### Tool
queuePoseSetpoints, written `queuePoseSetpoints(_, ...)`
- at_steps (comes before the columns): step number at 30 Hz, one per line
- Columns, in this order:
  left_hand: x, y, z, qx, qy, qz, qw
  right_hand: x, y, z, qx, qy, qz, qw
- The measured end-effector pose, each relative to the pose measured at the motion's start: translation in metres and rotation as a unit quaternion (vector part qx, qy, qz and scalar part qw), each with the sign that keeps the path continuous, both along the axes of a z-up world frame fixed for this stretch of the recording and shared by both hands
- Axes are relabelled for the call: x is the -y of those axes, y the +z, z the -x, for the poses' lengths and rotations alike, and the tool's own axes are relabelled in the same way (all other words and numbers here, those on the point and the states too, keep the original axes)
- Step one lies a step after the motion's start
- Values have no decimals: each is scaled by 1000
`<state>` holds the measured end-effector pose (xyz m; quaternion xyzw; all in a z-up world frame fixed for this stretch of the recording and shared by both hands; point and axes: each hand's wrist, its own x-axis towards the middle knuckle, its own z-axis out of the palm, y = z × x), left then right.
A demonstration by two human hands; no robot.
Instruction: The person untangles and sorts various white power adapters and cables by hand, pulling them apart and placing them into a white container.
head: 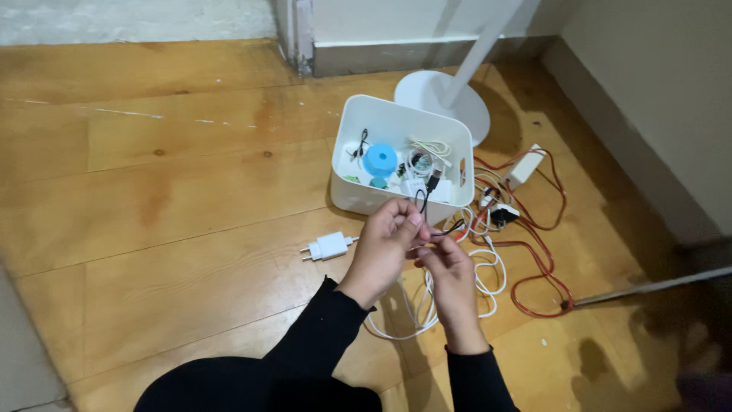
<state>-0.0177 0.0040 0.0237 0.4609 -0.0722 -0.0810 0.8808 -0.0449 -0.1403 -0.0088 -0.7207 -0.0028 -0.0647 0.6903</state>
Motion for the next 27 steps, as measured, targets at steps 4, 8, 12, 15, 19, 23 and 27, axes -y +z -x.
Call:
queuePoseSetpoints(4,10,-18,-2,32,-3,2,999,33,6,12,2,-43,-66,997)
queuePoseSetpoints(8,16,-24,-1,57,9,-3,998,44,16,18,3,-97,-4,995)
queuePoseSetpoints(12,16,-15,-5,14,25,-4,1000,27,31,26,143,-136,283,939)
queuePoseSetpoints(15,17,-12,-4,-24,-2,21,999,6,38,30,131,-175,397,892)
queuePoseSetpoints(19,28,-27,-1,-20,-40,38,998,4,27,26,153,-221,587,763)
queuePoseSetpoints(23,33,-42,-3,-24,-32,55,998,22,7,10,19,-34,17,999)
queuePoseSetpoints(27,27,-40,-8,-101,-61,149,982,18,10,12,17,56,-75,996)
